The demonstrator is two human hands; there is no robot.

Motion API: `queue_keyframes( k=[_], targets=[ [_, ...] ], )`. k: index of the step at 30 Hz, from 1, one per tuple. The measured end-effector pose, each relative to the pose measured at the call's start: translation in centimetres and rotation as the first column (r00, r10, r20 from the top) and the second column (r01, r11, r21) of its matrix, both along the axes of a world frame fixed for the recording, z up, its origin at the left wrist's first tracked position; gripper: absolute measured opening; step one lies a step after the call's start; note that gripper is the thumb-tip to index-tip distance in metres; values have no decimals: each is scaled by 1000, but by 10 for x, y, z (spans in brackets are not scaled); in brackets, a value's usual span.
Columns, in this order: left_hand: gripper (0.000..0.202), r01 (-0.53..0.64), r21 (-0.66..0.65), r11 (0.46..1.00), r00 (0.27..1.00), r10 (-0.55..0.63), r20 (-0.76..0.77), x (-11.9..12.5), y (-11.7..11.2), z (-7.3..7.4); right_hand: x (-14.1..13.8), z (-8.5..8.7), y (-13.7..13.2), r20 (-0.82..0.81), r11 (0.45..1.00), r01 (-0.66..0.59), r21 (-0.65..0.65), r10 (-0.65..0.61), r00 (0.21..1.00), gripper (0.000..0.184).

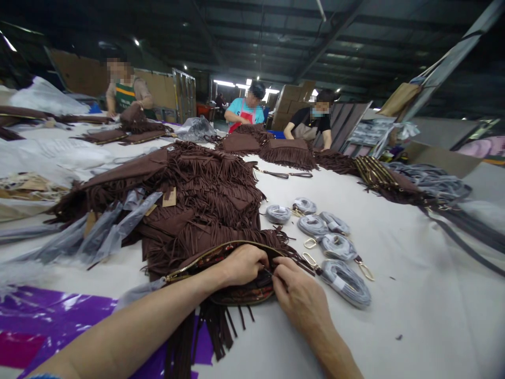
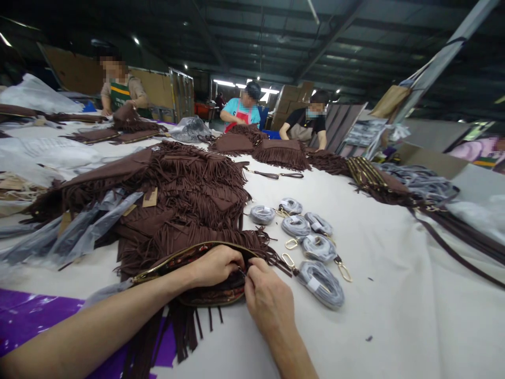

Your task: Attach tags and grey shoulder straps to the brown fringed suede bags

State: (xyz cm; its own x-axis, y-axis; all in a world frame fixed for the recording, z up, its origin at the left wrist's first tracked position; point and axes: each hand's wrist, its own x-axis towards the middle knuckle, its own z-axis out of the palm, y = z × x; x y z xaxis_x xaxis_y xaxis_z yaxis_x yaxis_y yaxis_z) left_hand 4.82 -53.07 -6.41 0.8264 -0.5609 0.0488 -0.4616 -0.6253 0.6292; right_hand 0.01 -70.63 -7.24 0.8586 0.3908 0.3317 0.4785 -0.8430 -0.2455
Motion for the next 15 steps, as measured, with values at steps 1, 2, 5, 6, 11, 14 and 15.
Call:
queue_keyframes(
  k=[1, 2, 5, 6, 11, 14, 15],
  targets=[
    [26, 0, -7, 1000, 1000, 0, -11, 0, 0, 0, -1, 1, 4, 3, 998, 25, -55, -25, 1000, 17],
    [27, 2, -11, 1000, 1000, -2, -19, 0, 0, 0, -2, 1, 7, 5, 993, 49, -104, -49, 999, 16],
    [29, 8, -11, 1000, 1000, -9, -26, 0, 1, 0, -4, 2, 15, 36, 976, 106, -188, -101, 994, 16],
    [30, 14, -11, 1000, 1000, -14, -25, 1, 2, -1, -4, 1, 17, 54, 973, 123, -194, -115, 992, 16],
    [31, 17, -23, 1000, 998, -18, -54, 1, 3, 0, 0, -3, 20, 74, 972, 126, -199, -114, 991, 17],
    [25, -38, 26, 999, 999, 39, -39, -2, 0, 3, 3, -3, 19, 44, 977, 89, -195, -82, 996, 20],
    [23, -54, 51, 997, 998, 55, -24, -4, -1, 4, 3, -3, 18, 35, 979, 82, -185, -77, 996, 21]
  ],
)
